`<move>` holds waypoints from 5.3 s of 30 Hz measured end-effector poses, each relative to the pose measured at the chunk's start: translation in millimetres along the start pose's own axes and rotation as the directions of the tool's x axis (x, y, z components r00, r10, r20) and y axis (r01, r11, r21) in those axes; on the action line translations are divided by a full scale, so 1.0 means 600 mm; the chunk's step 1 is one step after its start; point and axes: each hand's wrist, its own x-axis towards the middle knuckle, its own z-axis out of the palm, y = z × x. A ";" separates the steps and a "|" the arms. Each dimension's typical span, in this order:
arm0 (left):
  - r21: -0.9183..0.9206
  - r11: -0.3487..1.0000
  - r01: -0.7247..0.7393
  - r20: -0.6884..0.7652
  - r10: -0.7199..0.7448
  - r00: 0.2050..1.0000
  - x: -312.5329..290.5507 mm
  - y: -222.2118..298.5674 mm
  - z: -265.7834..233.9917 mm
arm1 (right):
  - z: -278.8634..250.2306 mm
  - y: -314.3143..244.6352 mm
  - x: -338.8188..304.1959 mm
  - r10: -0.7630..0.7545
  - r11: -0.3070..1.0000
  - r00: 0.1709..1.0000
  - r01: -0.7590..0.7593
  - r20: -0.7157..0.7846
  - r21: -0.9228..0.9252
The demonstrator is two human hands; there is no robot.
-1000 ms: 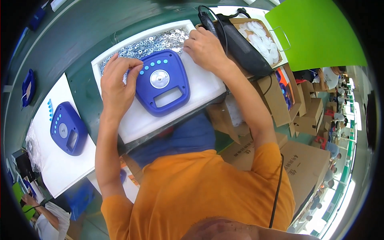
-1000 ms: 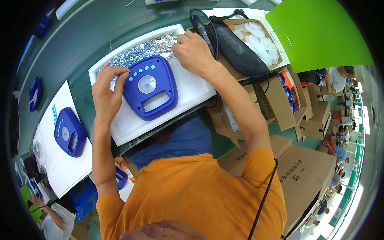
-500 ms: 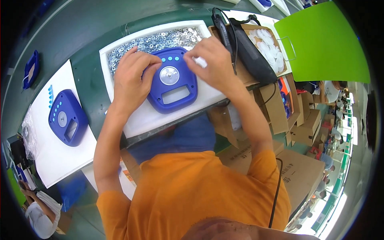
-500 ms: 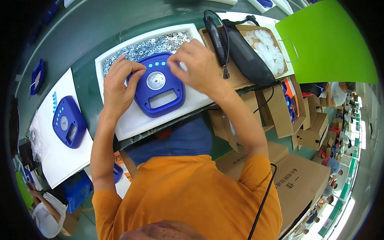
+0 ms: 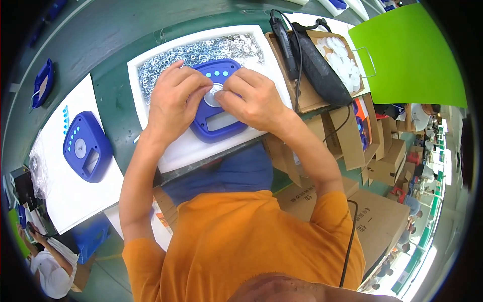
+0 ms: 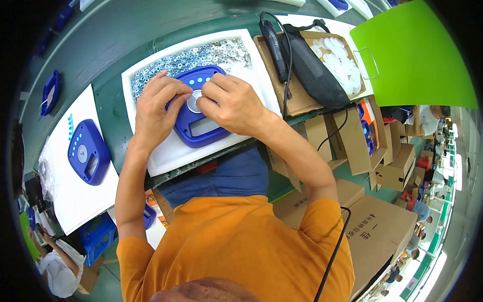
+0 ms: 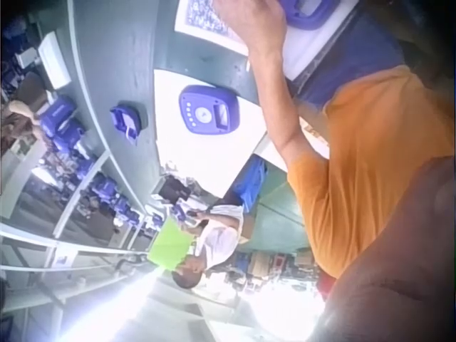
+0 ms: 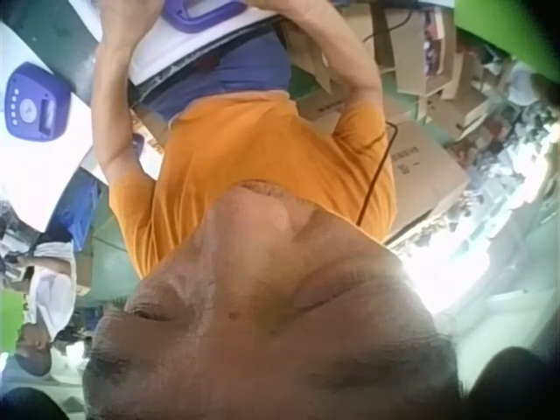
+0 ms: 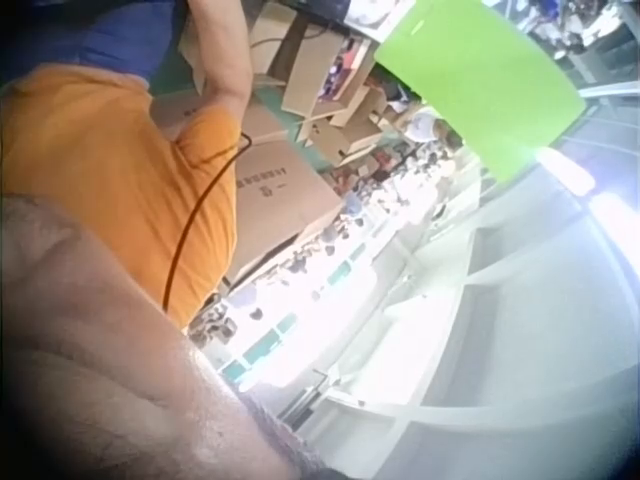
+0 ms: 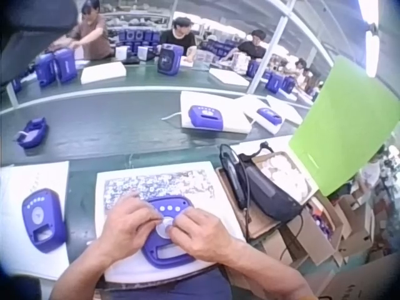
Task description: Assembling a blue electronic device by placing internal components and securing them with an electric screwdriver.
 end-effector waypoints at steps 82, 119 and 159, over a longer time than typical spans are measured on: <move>0.125 0.979 -0.159 0.268 0.121 0.956 0.011 0.004 -0.037 | -0.025 -0.074 -0.047 0.425 0.842 0.902 -0.423 0.070 0.336; 0.091 0.987 -0.132 0.227 0.108 0.968 -0.007 -0.017 -0.027 | -0.074 -0.027 0.093 0.824 0.117 0.565 -0.104 -0.038 0.988; 0.083 0.987 -0.139 0.192 0.121 0.974 -0.008 -0.018 -0.025 | -0.004 -0.026 0.127 0.658 0.279 0.753 -0.254 0.008 0.926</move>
